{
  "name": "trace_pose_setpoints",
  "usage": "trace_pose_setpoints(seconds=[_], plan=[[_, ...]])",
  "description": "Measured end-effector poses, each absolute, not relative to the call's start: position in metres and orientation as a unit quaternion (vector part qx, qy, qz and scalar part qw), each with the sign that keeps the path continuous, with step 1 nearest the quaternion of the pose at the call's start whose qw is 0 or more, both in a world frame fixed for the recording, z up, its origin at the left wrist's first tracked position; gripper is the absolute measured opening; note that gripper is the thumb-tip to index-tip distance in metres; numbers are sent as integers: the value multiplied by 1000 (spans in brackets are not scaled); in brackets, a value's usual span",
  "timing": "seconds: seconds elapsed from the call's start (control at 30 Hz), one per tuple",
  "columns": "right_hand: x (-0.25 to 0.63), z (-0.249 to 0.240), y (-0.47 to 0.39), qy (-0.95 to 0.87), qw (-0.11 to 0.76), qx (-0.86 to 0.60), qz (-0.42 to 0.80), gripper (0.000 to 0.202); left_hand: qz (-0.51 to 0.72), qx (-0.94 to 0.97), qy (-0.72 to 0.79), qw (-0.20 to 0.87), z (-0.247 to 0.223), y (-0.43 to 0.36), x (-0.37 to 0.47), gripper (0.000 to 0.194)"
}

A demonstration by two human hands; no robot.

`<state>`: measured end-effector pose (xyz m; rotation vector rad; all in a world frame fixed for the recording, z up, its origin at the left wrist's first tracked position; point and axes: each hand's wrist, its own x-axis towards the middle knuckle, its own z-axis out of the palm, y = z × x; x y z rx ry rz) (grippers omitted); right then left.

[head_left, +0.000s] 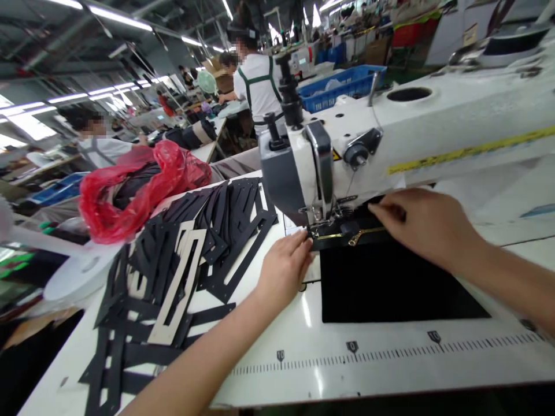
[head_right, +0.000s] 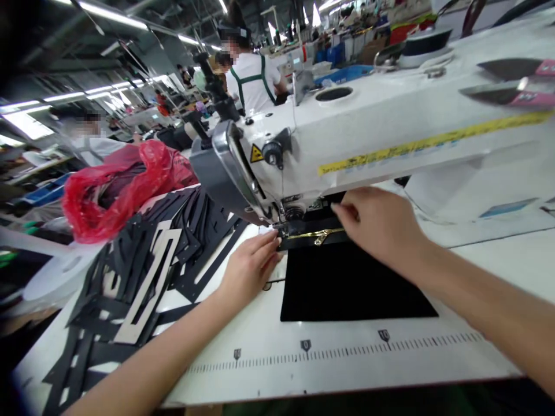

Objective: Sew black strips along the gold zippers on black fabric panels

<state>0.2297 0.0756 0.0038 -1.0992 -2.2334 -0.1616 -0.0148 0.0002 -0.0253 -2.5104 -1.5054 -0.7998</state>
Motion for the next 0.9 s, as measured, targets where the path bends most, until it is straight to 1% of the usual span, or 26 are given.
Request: trace_pose_setpoints(seconds=[0.07, 0.13, 0.23, 0.4, 0.53, 0.63, 0.73, 0.8, 0.9], plan=[[219, -4, 44, -889, 287, -355, -33, 25, -240, -848, -468, 68, -29, 11, -17, 17], [209, -13, 16, -920, 258, -295, -9, 22, -216, -856, -466, 57, -26, 18, -16, 16], [194, -17, -1, -924, 235, -302, 3, 22, -205, -837, -506, 41, -15, 23, -13, 14], [176, -8, 21, -916, 214, -338, -20, 19, -206, -827, -522, 34, -8, 24, -11, 15], [171, -10, 33, -916, 213, -336, -50, 20, -215, -835, -506, 39, -18, 18, -10, 15], [171, -16, 40, -912, 232, -330, -69, 23, -221, -839, -496, 48, -27, 13, -9, 16], [172, -23, 49, -916, 245, -310, -66, 25, -225, -833, -500, 82, -34, 8, -5, 17], [173, -26, 53, -922, 239, -300, -56, 26, -227, -826, -505, 104, -36, 7, -3, 19], [174, -27, 55, -927, 226, -296, -40, 28, -233, -823, -507, 107, -36, 7, -1, 20]])
